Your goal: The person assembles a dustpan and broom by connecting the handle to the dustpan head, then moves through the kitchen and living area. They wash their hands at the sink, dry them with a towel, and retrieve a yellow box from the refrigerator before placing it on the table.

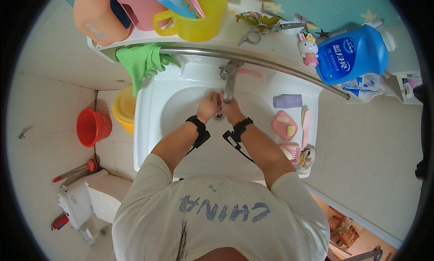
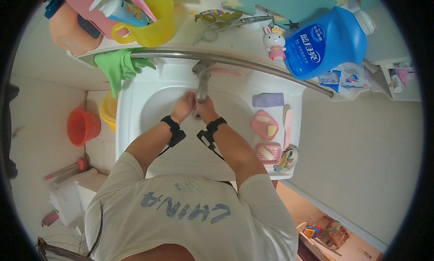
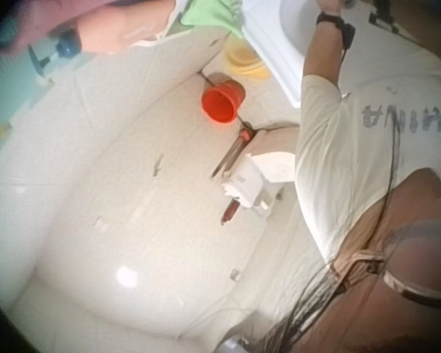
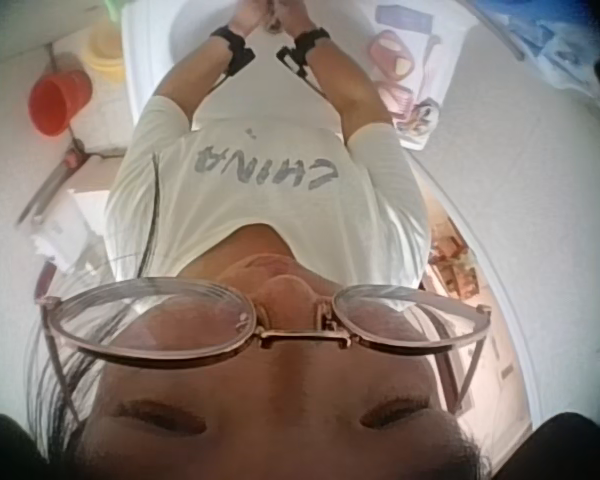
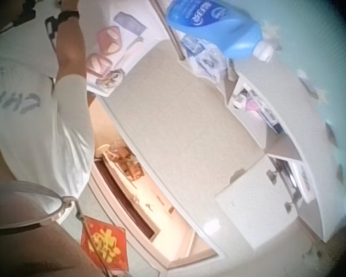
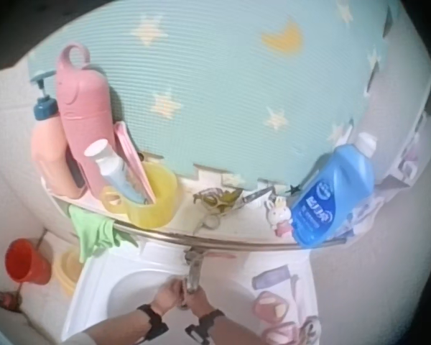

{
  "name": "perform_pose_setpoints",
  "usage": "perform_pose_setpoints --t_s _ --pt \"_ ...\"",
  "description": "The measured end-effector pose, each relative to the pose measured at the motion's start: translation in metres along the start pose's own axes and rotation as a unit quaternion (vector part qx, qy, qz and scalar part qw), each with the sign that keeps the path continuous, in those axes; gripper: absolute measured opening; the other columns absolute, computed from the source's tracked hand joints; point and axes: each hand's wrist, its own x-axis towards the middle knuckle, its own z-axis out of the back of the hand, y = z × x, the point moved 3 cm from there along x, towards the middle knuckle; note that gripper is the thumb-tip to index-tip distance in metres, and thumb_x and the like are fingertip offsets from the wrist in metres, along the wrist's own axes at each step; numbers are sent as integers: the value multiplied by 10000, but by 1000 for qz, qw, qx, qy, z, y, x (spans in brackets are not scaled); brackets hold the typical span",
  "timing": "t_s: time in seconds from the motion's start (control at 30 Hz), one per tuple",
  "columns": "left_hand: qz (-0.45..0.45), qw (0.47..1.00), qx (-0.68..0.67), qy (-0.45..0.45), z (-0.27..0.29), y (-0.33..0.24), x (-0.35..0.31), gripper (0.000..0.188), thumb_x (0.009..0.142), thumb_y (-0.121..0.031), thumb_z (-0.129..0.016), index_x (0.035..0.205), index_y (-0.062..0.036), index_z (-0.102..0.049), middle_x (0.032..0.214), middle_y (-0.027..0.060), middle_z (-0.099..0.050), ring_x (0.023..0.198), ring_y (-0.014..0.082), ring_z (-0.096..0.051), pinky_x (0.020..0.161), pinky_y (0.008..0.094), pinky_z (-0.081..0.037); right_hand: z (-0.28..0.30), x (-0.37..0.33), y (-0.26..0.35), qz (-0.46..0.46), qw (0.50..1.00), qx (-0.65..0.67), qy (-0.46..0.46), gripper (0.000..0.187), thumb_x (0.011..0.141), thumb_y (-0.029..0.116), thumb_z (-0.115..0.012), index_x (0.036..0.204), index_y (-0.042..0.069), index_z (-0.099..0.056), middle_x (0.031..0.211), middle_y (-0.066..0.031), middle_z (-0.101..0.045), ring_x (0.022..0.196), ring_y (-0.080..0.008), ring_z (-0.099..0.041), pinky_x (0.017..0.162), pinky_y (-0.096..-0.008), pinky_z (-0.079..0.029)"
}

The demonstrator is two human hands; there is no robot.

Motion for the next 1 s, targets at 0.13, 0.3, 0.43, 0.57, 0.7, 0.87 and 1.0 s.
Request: perform_pose_setpoints --t_s 0.13,0.3,0.43,0.57,0.7,0.87,1.0 --pt "-40 995 84 -26 -20 -7 1 306 887 -275 -596 1066 -27 -601 956 194 -669 907 380 -643 789 425 -516 5 -13 3 -11 994 -50 -101 601 916 479 -620 1220 -18 -473 1060 -176 -619 922 -259 -630 765 -376 -525" --pt "14 967 206 151 -31 -5 -1 373 814 -300 -666 1097 -69 -595 1020 201 -657 999 413 -609 817 466 -510 0 -15 -8 -42 991 -22 -125 683 879 441 -686 1258 -47 -395 1164 -220 -587 1016 -291 -609 837 -400 -511" --pt "-5 968 203 149 -7 -18 -12 317 843 -234 -607 1110 -63 -592 1027 202 -661 989 405 -612 814 470 -513 -13 1 -22 -23 990 46 -128 641 870 437 -698 1201 -48 -440 1099 -189 -614 987 -261 -617 815 -380 -516" --pt "-34 962 224 154 11 -38 -19 305 850 -153 -560 1142 -68 -576 1129 210 -629 1003 404 -607 823 480 -509 -22 10 -30 -15 984 155 -82 508 880 391 -688 1095 -43 -533 1003 -145 -646 924 -225 -631 785 -359 -519" --pt "54 960 209 181 18 -39 -23 397 841 -138 -573 1229 -67 -539 1224 214 -577 1079 403 -576 890 475 -486 -23 7 -27 -58 982 122 -135 353 888 298 -672 1019 -17 -580 923 -109 -660 858 -208 -643 756 -342 -518" --pt "-83 989 78 90 24 -37 -33 479 908 -183 -519 1353 -15 -462 1261 256 -538 1178 395 -521 987 432 -435 -3 6 -22 23 990 -37 -137 292 883 247 -659 1068 30 -598 950 -118 -665 883 -225 -653 757 -338 -516" --pt "-98 994 -55 -3 24 -37 -29 438 941 -247 -507 1318 -26 -522 1251 210 -574 1171 368 -530 1007 400 -424 1 17 -41 16 994 -109 -7 223 867 167 -634 1052 47 -599 979 -127 -675 960 -268 -648 831 -382 -504"
